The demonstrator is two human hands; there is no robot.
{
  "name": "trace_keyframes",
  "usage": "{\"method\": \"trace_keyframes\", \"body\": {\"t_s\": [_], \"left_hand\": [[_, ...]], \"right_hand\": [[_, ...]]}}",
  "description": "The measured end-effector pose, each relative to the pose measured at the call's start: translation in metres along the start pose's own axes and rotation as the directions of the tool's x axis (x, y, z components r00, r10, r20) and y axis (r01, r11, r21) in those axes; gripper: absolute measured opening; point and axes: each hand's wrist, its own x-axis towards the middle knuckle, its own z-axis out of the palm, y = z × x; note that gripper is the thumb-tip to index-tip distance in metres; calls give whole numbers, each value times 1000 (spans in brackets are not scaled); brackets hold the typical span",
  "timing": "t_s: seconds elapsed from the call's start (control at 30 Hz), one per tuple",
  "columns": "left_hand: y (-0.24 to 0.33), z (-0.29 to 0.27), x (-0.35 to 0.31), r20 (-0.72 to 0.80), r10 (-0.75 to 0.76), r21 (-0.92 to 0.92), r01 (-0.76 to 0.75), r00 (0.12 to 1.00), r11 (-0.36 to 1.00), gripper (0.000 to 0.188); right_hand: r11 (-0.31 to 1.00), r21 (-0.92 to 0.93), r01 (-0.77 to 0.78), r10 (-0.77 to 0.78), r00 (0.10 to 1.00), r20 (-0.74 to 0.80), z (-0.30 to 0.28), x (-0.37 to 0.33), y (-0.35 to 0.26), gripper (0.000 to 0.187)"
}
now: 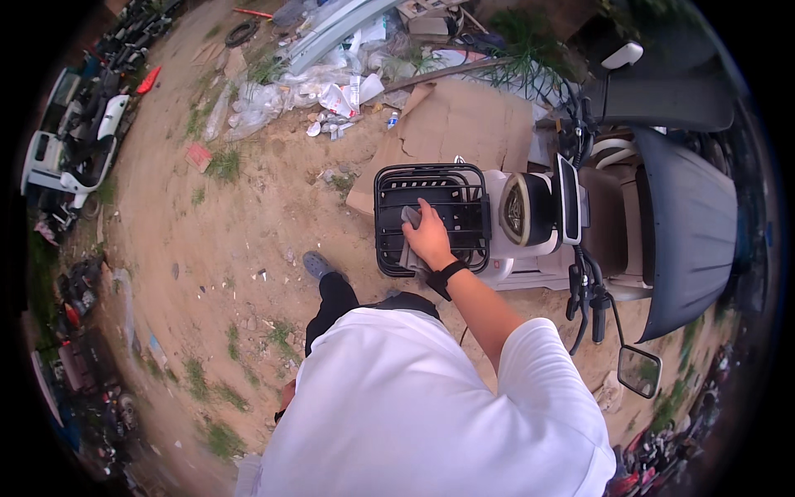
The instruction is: The person wipes the black canopy of a three-wheeled vehicle with a gray cloth. They systematically clean the top surface and edges, then briefly wipe the front basket before returning to the canopy.
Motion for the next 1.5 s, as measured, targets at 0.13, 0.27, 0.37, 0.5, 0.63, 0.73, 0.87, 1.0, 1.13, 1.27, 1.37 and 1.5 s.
{"method": "trace_keyframes", "body": {"t_s": [0.13, 0.27, 0.37, 0.5, 0.63, 0.73, 0.87, 1.0, 1.13, 1.27, 1.37, 1.5], "left_hand": [[-39, -81, 128, -17, 138, 147, -134, 990, 980, 35], [-5, -164, 222, -51, 129, 180, -118, 990, 977, 33], [130, -216, 258, -18, -32, 72, 34, 999, 997, 28], [272, -285, 328, 6, 202, 21, -202, 979, 979, 31], [429, -300, 331, -136, 506, -127, -522, 852, 844, 26], [469, -301, 343, -58, 521, -134, -523, 852, 841, 27], [471, -296, 380, 136, 194, -88, -183, 972, 979, 29], [500, -307, 426, 229, 257, 166, -298, 939, 940, 24], [598, -295, 462, 347, 244, 305, -355, 905, 884, 24], [705, -287, 514, 245, 197, 244, -257, 949, 935, 25], [789, -265, 551, 257, 262, 192, -315, 930, 929, 26], [883, -225, 577, 419, 272, 373, -437, 866, 818, 23]], "right_hand": [[905, -21, -425, 425, 900, 95, 35, 46, 13, 75], [893, -126, -432, 438, 899, 23, 67, 72, -6, 68], [843, -282, -458, 492, 869, 59, 67, 78, -44, 64], [806, -358, -472, 513, 858, 25, 81, 89, -40, 61], [726, -346, -594, 623, 781, -36, 81, 102, -66, 55], [669, -312, -674, 692, 719, -69, 82, 113, -74, 57], [586, -322, -743, 763, 640, -87, 84, 125, -75, 56], [512, -330, -793, 822, 564, -78, 87, 130, -75, 55], [448, -338, -828, 876, 482, -21, 71, 148, -85, 52], [410, -279, -868, 896, 441, -55, 63, 148, -105, 52], [364, -275, -890, 904, 409, -126, 68, 142, -108, 52], [255, -174, -951, 952, 278, -125, 90, 152, -108, 55]]}}
